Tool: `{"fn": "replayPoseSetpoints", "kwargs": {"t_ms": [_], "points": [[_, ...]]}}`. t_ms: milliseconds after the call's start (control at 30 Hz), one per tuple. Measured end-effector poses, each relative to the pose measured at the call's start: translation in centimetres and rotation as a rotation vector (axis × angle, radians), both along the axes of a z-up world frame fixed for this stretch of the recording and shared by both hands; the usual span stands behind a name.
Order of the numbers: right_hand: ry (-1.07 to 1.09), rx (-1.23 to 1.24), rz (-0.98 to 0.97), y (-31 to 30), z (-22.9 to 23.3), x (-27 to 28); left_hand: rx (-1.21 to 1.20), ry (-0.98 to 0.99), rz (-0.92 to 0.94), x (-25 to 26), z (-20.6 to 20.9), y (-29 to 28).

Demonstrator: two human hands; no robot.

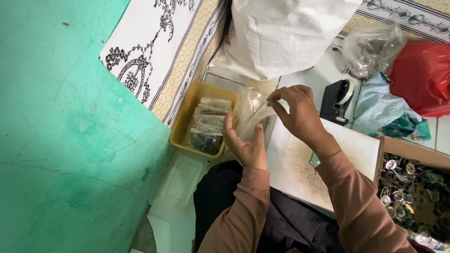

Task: Packaging small metal buckles from a bulk box into individual plastic bags

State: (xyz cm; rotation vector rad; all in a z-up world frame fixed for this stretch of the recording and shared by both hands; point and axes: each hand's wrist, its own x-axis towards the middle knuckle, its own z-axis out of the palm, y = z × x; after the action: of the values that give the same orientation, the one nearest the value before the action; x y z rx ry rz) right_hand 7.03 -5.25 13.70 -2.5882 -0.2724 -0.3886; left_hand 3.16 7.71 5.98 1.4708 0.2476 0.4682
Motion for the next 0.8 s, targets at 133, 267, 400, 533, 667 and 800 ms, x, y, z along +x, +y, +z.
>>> {"fn": "replayPoseSetpoints", "kwargs": {"t_ms": [133,267,400,533,667,800], "points": [[-0.157,-0.01,-0.006,-0.3,6.5,-4.3,0.352,-0.116,-0.057,-0.5,1.6,0.1],[-0.216,0.154,-0.197,-4.1,10.5,-8.7,0.418,-0.183,-0.335,-0.8,-1.6,-0.2],[-0.266,0.339,-0.336,-9.9,11.9,-13.2,-0.016,-0.057,-0.668,-2.5,-1.6,-1.1],[-0.213,0.505,-0.49,-13.2,12.0,-17.3,-0.121,-0.046,-0.781,-5.0,1.7,-0.9],[-0.188,0.702,-0.541,-15.4,9.7,-20.4,-0.167,0.075,-0.894,-7.9,4.2,0.0],[-0.164,0.621,-0.577,-16.1,6.0,-21.9,-0.192,0.212,-0.861,-9.9,3.7,1.3]]}}
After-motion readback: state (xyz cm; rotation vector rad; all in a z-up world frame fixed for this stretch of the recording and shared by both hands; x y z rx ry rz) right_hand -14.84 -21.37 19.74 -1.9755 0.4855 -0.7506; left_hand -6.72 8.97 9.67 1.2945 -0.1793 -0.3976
